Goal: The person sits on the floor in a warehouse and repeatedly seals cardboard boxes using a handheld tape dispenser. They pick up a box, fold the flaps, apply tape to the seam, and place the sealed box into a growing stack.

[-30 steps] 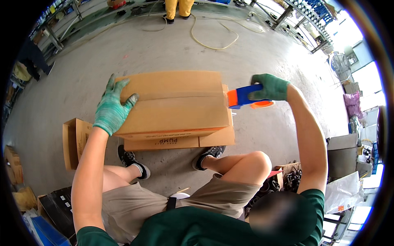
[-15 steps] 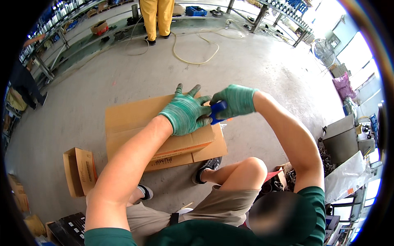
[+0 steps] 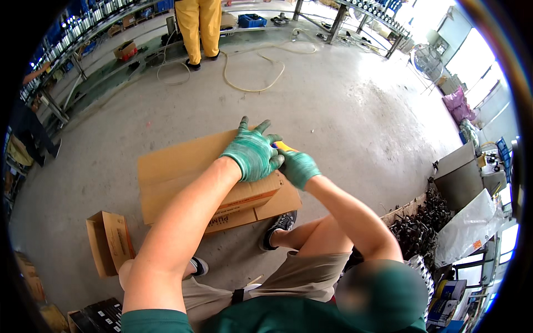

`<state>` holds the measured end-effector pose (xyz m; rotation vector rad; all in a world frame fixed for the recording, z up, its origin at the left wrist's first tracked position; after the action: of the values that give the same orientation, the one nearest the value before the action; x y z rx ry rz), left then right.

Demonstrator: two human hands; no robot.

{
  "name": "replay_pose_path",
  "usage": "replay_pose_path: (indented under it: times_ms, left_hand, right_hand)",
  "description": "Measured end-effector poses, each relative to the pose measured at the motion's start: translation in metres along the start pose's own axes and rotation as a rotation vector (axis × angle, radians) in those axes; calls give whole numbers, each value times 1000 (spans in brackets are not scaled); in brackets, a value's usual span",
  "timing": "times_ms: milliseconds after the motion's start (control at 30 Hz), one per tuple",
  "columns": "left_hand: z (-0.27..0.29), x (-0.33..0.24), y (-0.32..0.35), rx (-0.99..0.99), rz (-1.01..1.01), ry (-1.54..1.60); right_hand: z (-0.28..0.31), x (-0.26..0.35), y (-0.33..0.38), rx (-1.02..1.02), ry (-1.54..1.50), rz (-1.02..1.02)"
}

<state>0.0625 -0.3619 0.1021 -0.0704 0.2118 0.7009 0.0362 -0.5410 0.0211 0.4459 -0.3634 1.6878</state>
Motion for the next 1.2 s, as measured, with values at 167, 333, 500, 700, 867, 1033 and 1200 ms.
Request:
replay_pose_path:
  times_ms: [167, 333, 500, 700, 867, 1033, 1200]
  left_hand:
    - [0, -33, -22, -232, -87, 62]
    - [31, 46, 164, -112, 783, -133]
    - [-6, 107, 212, -444, 899, 351]
    - [-23, 131, 234, -629, 934, 899]
    - [4, 127, 261, -942, 710, 1336]
    - [42, 156, 296, -1158, 486, 2036]
    - [63, 116, 307, -894, 762, 1944]
  right_hand:
    - [-185, -217, -30, -153, -349, 2]
    - [-88, 12, -17, -93, -83, 217]
    - [36, 53, 34, -217, -310, -102]
    - [34, 50, 23, 230, -238, -106]
    - [54, 62, 31, 162, -351, 92]
    - [64, 51, 29, 108, -664, 333]
    - [38, 68, 13, 39, -886, 552]
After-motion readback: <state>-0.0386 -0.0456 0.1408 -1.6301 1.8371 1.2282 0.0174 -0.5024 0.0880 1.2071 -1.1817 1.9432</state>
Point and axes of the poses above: each hand's wrist, its own y-axis away from the middle knuckle, its own z-axis out of the back of the hand, x = y × z, the point moved 1 cm from there along -y, towards the middle knuckle, and after that the axes turned 9 degrees about y, right-handed, at the moved point
